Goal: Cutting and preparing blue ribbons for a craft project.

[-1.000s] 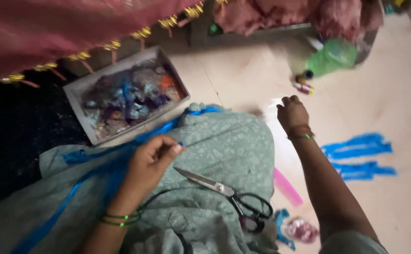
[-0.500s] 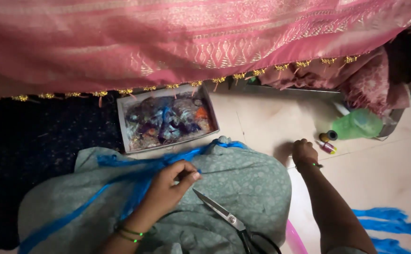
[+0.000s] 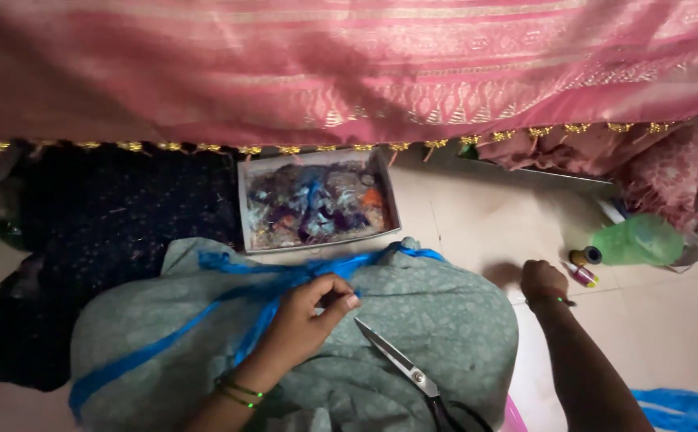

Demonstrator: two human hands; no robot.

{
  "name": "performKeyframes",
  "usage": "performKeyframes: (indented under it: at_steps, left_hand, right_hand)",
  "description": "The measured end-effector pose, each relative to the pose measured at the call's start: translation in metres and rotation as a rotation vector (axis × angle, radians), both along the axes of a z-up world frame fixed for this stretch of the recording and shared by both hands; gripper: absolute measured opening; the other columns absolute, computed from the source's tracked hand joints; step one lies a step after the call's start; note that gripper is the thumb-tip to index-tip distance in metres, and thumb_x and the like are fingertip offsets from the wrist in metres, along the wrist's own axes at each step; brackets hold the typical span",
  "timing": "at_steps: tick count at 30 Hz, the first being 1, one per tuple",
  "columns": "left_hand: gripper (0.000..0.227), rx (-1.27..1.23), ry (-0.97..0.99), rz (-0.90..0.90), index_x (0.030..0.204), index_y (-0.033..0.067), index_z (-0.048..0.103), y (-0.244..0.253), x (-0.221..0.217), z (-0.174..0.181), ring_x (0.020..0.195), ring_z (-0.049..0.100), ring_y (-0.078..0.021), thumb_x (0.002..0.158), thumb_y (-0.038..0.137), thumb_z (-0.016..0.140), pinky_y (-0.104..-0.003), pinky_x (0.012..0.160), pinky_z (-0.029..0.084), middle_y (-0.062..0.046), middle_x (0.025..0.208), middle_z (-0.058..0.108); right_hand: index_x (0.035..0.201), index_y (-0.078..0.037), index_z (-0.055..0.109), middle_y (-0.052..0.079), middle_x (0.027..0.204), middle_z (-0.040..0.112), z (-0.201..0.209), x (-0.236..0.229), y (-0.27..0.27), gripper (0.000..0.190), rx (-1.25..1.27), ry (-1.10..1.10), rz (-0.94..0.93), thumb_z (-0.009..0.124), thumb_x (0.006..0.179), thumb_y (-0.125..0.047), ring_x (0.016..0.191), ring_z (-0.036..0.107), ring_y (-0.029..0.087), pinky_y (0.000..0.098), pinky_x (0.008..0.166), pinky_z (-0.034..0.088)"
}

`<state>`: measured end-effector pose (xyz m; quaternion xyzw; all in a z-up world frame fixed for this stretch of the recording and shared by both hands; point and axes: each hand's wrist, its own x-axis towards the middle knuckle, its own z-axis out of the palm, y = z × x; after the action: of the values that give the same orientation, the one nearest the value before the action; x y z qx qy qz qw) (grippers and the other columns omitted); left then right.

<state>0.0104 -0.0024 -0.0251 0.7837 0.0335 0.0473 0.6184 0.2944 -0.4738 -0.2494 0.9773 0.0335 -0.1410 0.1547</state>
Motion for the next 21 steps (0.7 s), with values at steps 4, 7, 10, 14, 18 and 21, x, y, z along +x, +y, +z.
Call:
performKeyframes:
  at_steps: [4,7,10,14,18,21]
  left_hand:
    - [0.014,-0.049,0.0,-0.023,0.094,0.0055,0.071,-0.002,0.002,0.0,0.074,0.064,-0.0081,0.093,0.019,0.074,-0.026,0.068,0.053,0.0,0.081,0.073]
    - [0.014,-0.084,0.135,-0.029,0.095,0.0059,0.072,-0.003,0.004,0.009,0.072,0.061,-0.0067,0.094,0.02,0.072,-0.025,0.067,0.051,0.001,0.082,0.075]
    - [0.015,-0.141,-0.017,-0.024,0.098,0.0043,0.075,-0.005,0.005,0.006,0.082,0.066,-0.0041,0.091,0.017,0.076,-0.023,0.075,0.054,0.002,0.088,0.076]
    - [0.015,-0.237,0.022,-0.009,0.097,0.0036,0.076,-0.009,0.003,0.003,0.082,0.066,-0.0044,0.089,0.016,0.077,-0.022,0.074,0.053,0.002,0.092,0.076]
    - [0.015,-0.431,0.011,0.009,0.099,0.0031,0.075,-0.006,-0.008,0.01,0.083,0.064,-0.0053,0.091,0.016,0.076,-0.022,0.077,0.052,0.001,0.09,0.073]
    - [0.013,-0.583,0.016,-0.023,0.1,0.0035,0.073,0.004,-0.019,0.027,0.077,0.058,-0.0037,0.094,0.015,0.074,-0.021,0.07,0.046,0.002,0.088,0.07]
  right_hand:
    - [0.117,-0.009,0.069,0.023,0.099,0.076,0.048,-0.016,0.008,0.029,0.14,-0.231,-0.159,0.057,0.092,-0.018,0.092,0.074,0.041,0.0538,0.077,0.059]
    - [0.11,-0.009,0.071,0.02,0.104,0.075,0.121,-0.056,0.039,0.017,0.405,-0.453,-0.17,0.062,0.098,-0.016,0.092,0.072,0.041,0.0514,0.083,0.058]
    - [0.129,-0.005,0.06,0.02,0.098,0.072,0.183,-0.101,0.082,0.036,1.172,-0.37,-0.31,0.063,0.094,0.001,0.083,0.074,0.032,0.0445,0.073,0.063]
    - [0.151,-0.012,0.039,0.015,0.097,0.068,0.233,-0.164,0.153,0.069,1.676,-0.194,-0.234,0.054,0.088,0.011,0.079,0.074,0.026,0.038,0.072,0.065]
    - [0.14,-0.005,0.051,0.015,0.104,0.068,0.279,-0.227,0.221,0.051,1.81,0.003,-0.009,0.055,0.091,0.009,0.081,0.075,0.025,0.0345,0.068,0.064]
    - [0.125,0.0,0.066,0.014,0.109,0.068,0.308,-0.25,0.257,0.034,1.726,0.076,0.268,0.058,0.093,0.006,0.083,0.074,0.023,0.0313,0.063,0.061]
